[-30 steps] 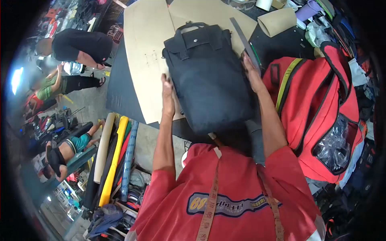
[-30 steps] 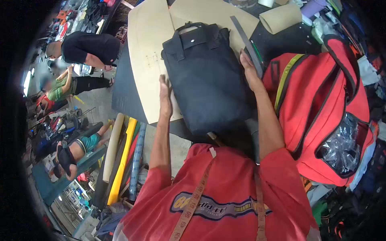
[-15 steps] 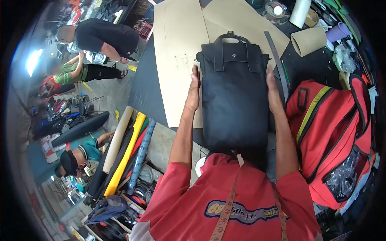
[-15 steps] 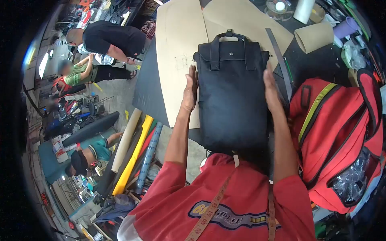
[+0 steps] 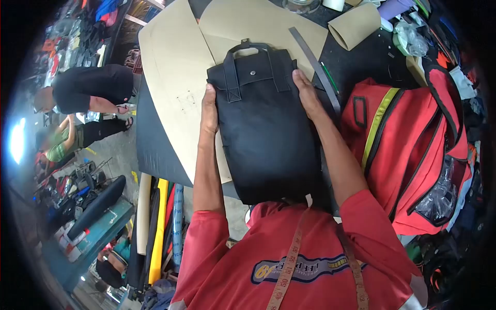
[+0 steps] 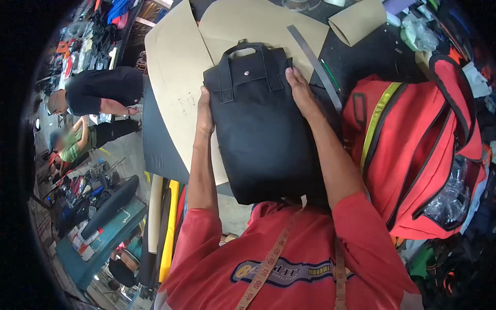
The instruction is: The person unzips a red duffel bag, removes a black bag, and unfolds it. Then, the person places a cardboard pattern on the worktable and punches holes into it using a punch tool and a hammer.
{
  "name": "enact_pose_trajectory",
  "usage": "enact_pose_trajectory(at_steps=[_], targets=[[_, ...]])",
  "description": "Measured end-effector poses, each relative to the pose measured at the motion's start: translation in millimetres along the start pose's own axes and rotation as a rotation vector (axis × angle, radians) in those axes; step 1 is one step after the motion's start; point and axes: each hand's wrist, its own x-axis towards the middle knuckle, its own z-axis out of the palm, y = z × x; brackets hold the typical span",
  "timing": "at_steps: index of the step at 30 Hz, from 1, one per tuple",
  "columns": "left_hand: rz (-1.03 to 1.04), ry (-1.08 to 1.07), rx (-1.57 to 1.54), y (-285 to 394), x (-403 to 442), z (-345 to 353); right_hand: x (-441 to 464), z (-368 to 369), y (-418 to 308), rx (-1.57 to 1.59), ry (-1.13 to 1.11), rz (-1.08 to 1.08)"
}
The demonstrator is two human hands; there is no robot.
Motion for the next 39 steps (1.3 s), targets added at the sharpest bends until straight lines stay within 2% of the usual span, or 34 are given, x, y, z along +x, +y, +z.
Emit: enact_pose_trajectory(at_steps=[3, 4, 5, 6, 8, 9, 11, 12, 13, 14, 15, 17, 18, 20, 21, 23, 24, 25, 27, 28, 29, 31, 32, 34, 35, 36, 37, 39], targets=[[0.04, 0.08, -0.039, -3, 3, -2, 11, -1, 7, 0.012, 0.085, -0.155], [0.067, 0.121, -0.059, 0, 4, -5, 18, -12, 18, 0.103, 0.042, -0.116], [0.105, 0.08, -0.012, -9, 10, -20, 22, -17, 17, 0.196, -0.002, -0.08], [0.112, 0.062, 0.046, 0, 11, -18, 20, -16, 6, 0.251, 0.053, 0.005], [0.12, 0.043, 0.113, 15, 15, -17, 26, -13, -6, 0.304, 0.129, -0.12], [0.179, 0.132, 0.336, 21, 22, -16, 33, -10, -6, 0.357, 0.166, -0.198], [0.356, 0.268, 0.679, 33, 38, -8, 42, -16, -4, -0.063, 0.208, -0.298], [0.45, 0.229, 0.789, 51, 42, 6, 47, -21, -5, -0.263, 0.199, -0.374], [0.546, 0.186, 0.896, 69, 46, 22, 53, -23, -2, -0.22, 0.217, -0.34], [0.581, 0.134, 0.835, 72, 57, 41, 61, -21, 4, -0.176, 0.233, -0.307], [0.561, -0.012, 0.857, 82, 61, 62, 72, -18, 13, 0.019, 0.241, -0.302], [0.535, -0.254, 0.896, 78, 77, 95, 71, -19, 14, -0.015, 0.26, -0.262], [0.532, -0.259, 0.894, 70, 93, 102, 70, -18, 15, -0.044, 0.271, -0.222], [0.72, -0.258, 1.232, 52, 124, 112, 63, -20, 14, -0.08, 0.267, -0.215], [0.779, -0.235, 1.26, 53, 132, 114, 65, -23, 16, -0.113, 0.264, -0.217], [0.732, -0.1, 1.376, 62, 142, 114, 64, -26, 18, -0.146, 0.281, -0.233], [0.614, -0.101, 1.487, 68, 146, 109, 62, -25, 13, -0.258, 0.255, -0.268], [0.618, -0.106, 1.496, 73, 150, 103, 63, -23, 5, -0.368, 0.221, -0.31], [0.224, -0.388, 1.21, 61, 181, 79, 57, -15, -10, -0.42, 0.215, -0.316], [0.578, -0.49, 1.362, 25, 221, 50, 56, -12, -15, -0.438, 0.167, -0.167], [0.577, -0.49, 1.369, 37, 211, 55, 55, -10, -17, -0.455, 0.12, -0.015], [0.096, -0.47, 1.129, 77, 174, 78, 64, -11, -7, -0.428, 0.104, -0.049], [0.091, -0.473, 1.133, 81, 169, 81, 60, -11, -12, -0.41, 0.088, -0.081], [0.159, -0.328, 1.316, 94, 160, 90, 55, -24, -28, -0.391, 0.017, -0.135], [0.343, -0.321, 1.209, 111, 139, 92, 48, -27, -36, -0.371, 0.07, -0.233], [0.324, -0.292, 1.156, 131, 115, 96, 38, -32, -45, -0.348, 0.129, -0.33], [0.314, -0.262, 1.102, 155, 89, 101, 21, -36, -58, -0.231, 0.152, -0.34], [0.446, -0.218, 0.976, 200, 22, 111, -25, -43, -97, -0.01, 0.179, -0.373]])
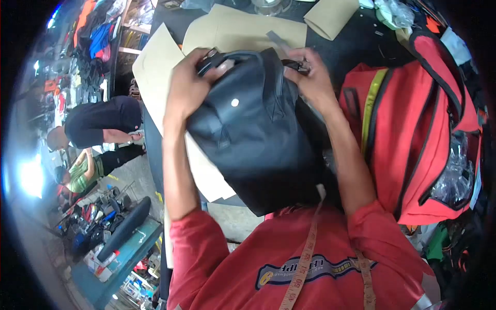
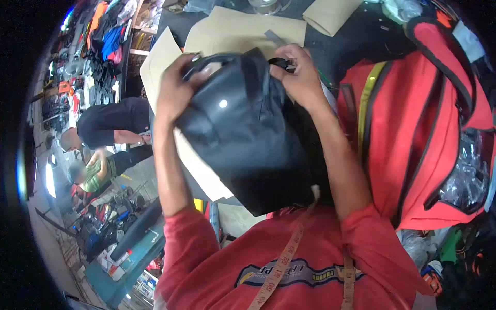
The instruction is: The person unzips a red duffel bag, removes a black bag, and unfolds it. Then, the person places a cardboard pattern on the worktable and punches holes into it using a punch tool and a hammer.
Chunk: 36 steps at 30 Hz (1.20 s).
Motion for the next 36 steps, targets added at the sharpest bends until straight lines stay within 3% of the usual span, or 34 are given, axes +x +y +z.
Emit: enact_pose_trajectory(at_steps=[2, 5, 6, 9, 10, 12, 13, 15, 16, 17, 18, 19, 20, 24, 26, 28, 30, 31, 32, 34, 36], targets=[[-0.021, 0.014, -0.066, 60, -51, -36, -32, -8, -48, 0.2, 0.108, -0.1], [0.119, 0.278, -0.053, 130, -133, -72, -94, -18, -129, 0.245, 0.199, -0.16], [0.253, 0.358, 0.079, 152, -158, -80, -115, -23, -146, 0.26, 0.188, -0.198], [0.253, 0.81, -0.099, 214, -216, -57, -165, -45, -183, 0.449, 0.113, -0.365], [0.31, 0.709, -0.092, 219, -235, -73, -181, -60, -205, 0.308, 0.038, -0.313], [0.384, 0.587, -0.1, 230, -258, -89, -195, -64, -207, 0.377, -0.013, -0.319], [0.465, 0.633, -0.13, 234, -261, -82, -202, -66, -207, 0.423, -0.056, -0.303], [0.312, 0.755, -0.041, 258, -271, -62, -207, -64, -200, 0.161, 0.064, -0.3], [0.201, 0.582, 0.127, 258, -272, -68, -207, -63, -188, 0.033, 0.122, -0.319], [0.285, 0.372, 0.206, 240, -263, -73, -204, -60, -177, -0.071, 0.177, -0.338], [0.226, 0.323, 0.214, 232, -256, -62, -200, -51, -156, -0.138, 0.208, -0.308], [0.186, 0.349, 0.361, 198, -245, -47, -200, -48, -141, -0.207, 0.237, -0.277], [0.069, 0.364, 0.141, 195, -243, -41, -197, -46, -141, -0.081, 0.153, -0.149], [0.146, 0.433, 0.184, 190, -239, -43, -192, -36, -147, 0.019, 0.19, -0.222], [0.179, 0.443, 0.225, 193, -244, -46, -192, -40, -151, 0.059, 0.118, -0.133], [0.134, 0.471, 0.176, 189, -249, -44, -191, -40, -156, -0.06, 0.168, -0.217], [0.04, 0.442, -0.082, 186, -253, -34, -194, -36, -161, -0.17, 0.032, -0.386], [0.128, 0.411, -0.068, 176, -250, -29, -194, -33, -163, -0.127, -0.012, -0.507], [0.141, 0.431, 0.027, 174, -248, -27, -195, -36, -167, -0.129, -0.014, -0.506], [0.034, 0.458, -0.117, 179, -254, -27, -194, -48, -174, -0.148, -0.207, -0.351], [0.076, 0.495, -0.137, 170, -259, -36, -188, -56, -162, 0.126, -0.311, -0.27]])
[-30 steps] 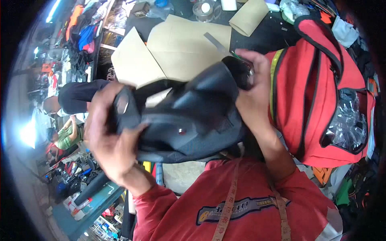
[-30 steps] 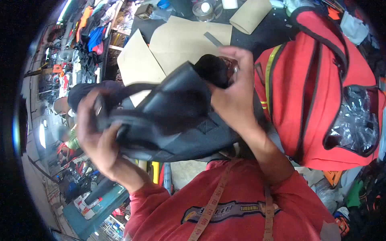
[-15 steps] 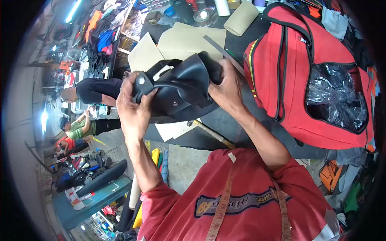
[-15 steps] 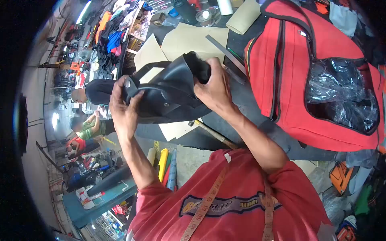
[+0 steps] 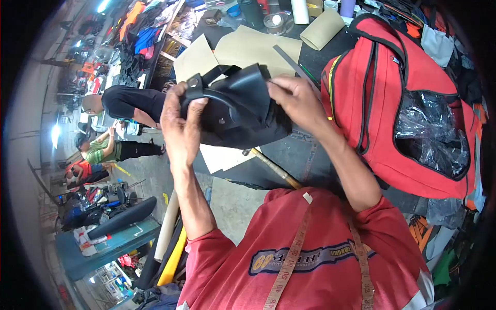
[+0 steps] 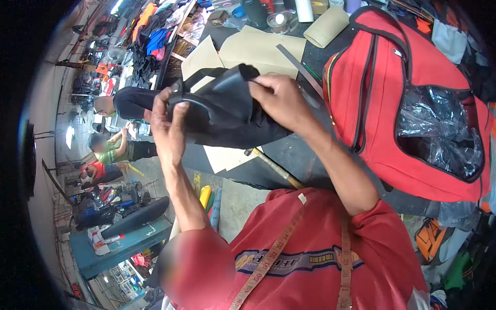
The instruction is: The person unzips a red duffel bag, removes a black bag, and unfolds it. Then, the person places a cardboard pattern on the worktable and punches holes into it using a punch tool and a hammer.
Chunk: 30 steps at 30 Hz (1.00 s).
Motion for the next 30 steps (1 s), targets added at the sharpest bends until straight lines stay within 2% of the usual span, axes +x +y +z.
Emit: enact_pose_trajectory(at_steps=[1, 2, 4, 6, 9, 10, 11, 13, 14, 16, 17, 19, 22, 24, 25, 26, 27, 28, 30], targets=[[-0.01, 0.006, 0.012, 1, 1, -5, 2, -7, 5, 0.185, -0.043, 0.182], [0.068, 0.003, 0.111, 4, 2, -10, 6, -21, 12, 0.274, -0.086, 0.229], [0.097, -0.004, 0.146, 4, 1, -16, 13, -42, 20, 0.393, -0.23, 0.308], [0.1, -0.03, 0.092, -1, 3, -21, 19, -49, 15, 0.485, -0.311, 0.284], [0.165, -0.092, -0.042, -10, 8, -32, 34, -45, 16, 0.164, -0.434, -0.068], [0.191, -0.125, -0.097, -22, 15, -39, 36, -42, 18, 0.168, -0.442, -0.072], [0.242, -0.142, -0.151, -32, 23, -45, 39, -37, 10, 0.025, -0.453, -0.131], [0.159, -0.085, -0.189, -42, 32, -58, 47, -32, -10, -0.253, -0.478, -0.216], [0.161, -0.073, -0.175, -46, 36, -64, 50, -27, -10, -0.252, -0.493, -0.225], [0.272, -0.145, -0.167, -58, 45, -77, 58, -15, -11, -0.341, -0.507, -0.394], [0.251, -0.197, -0.179, -61, 46, -84, 57, -8, -16, -0.391, -0.493, -0.388], [0.023, -0.201, -0.222, -66, 35, -102, 61, 1, -20, -0.36, -0.559, -0.416], [0.086, -0.215, -0.087, -71, 24, -122, 65, 12, -26, -0.332, -0.654, -0.493], [0.157, -0.168, 0.036, -55, 8, -127, 60, 16, -37, -0.441, -0.721, -0.437], [0.218, -0.108, 0.122, -43, -6, -125, 55, 18, -37, -0.426, -0.682, -0.51], [0.225, 0.006, 0.368, -8, -28, -119, 50, 19, -37, -0.42, -0.697, -0.509], [0.22, 0.133, 0.373, 6, -51, -109, 43, 19, -36, -0.432, -0.663, -0.517], [0.201, 0.165, 0.447, 32, -75, -97, 38, 17, -35, -0.445, -0.627, -0.522], [0.138, -0.03, 0.253, 66, -114, -69, 30, 13, -33, -0.426, -0.611, -0.497]])
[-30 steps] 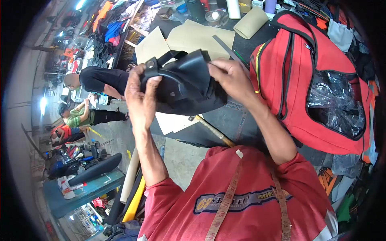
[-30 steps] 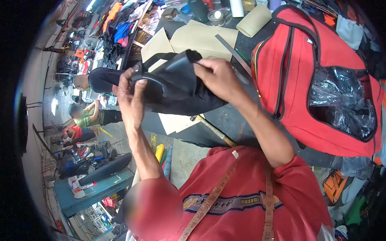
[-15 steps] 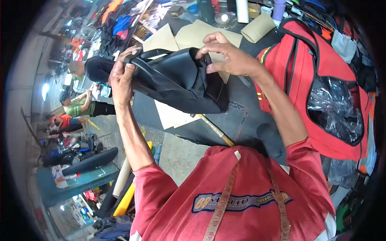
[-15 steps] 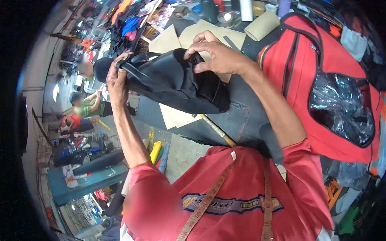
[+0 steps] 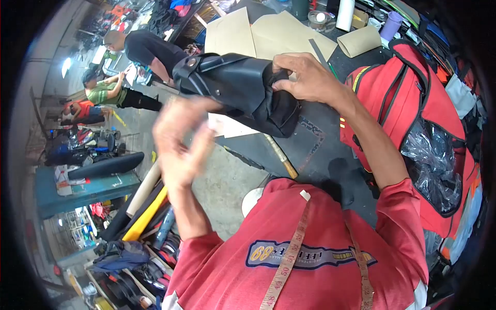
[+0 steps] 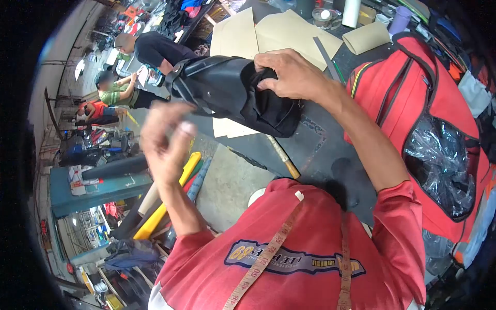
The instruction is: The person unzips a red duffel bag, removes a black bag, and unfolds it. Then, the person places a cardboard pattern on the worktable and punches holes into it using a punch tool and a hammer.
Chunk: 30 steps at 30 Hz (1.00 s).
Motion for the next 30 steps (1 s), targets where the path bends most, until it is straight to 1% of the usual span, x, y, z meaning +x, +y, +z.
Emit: enact_pose_trajectory(at_steps=[2, 3, 4, 6, 7, 8, 10, 11, 12, 13, 15, 16, 17, 22, 24, 26, 27, 28, 29, 30], targets=[[-0.117, -0.178, -0.035, 42, -15, 43, -8, -2, -4, 0.021, 0.016, 0.007], [-0.151, -0.242, 0.068, 51, -18, 61, -11, -4, -7, 0.003, 0.02, 0.012], [-0.168, -0.233, 0.124, 49, -18, 81, -15, -6, -9, -0.018, 0.027, 0.014], [-0.279, -0.287, 0.36, 58, -12, 102, -24, -7, -14, -0.031, 0.021, 0.008], [-0.296, -0.264, 0.435, 54, -14, 112, -30, -5, -13, -0.048, 0.037, -0.033], [-0.301, -0.256, 0.439, 52, -18, 116, -34, -4, -14, -0.063, 0.055, -0.073], [-0.161, -0.18, 0.55, 52, -28, 116, -43, -5, -16, -0.047, 0.066, -0.11], [-0.205, -0.227, 0.536, 58, -30, 108, -47, -8, -19, -0.043, 0.02, -0.081], [-0.237, -0.222, 0.563, 62, -33, 103, -51, -10, -23, -0.037, -0.03, -0.052], [-0.269, -0.215, 0.59, 65, -36, 100, -54, -10, -24, -0.003, -0.017, -0.09], [-0.269, -0.18, 0.637, 59, -46, 98, -56, -11, -26, -0.004, -0.042, -0.131], [-0.274, -0.204, 0.636, 58, -49, 96, -56, -12, -27, -0.014, -0.06, -0.157], [-0.276, -0.228, 0.634, 59, -51, 95, -58, -11, -27, -0.016, -0.093, -0.173], [-0.299, -0.243, 0.546, 57, -59, 102, -66, -2, -28, -0.036, -0.079, -0.241], [-0.236, -0.145, 0.54, 52, -62, 104, -70, 1, -28, -0.058, -0.059, -0.26], [-0.222, -0.038, 0.638, 55, -67, 104, -73, 5, -29, -0.096, 0.036, -0.258], [-0.266, 0.005, 0.616, 54, -68, 105, -74, 9, -28, -0.1, 0.04, -0.256], [-0.26, 0.004, 0.614, 51, -70, 108, -74, 14, -27, -0.109, 0.072, -0.247], [-0.29, 0.071, 0.586, 47, -72, 112, -74, 16, -27, -0.119, 0.103, -0.236], [-0.322, 0.137, 0.557, 44, -73, 114, -73, 18, -28, -0.112, 0.085, -0.201]])
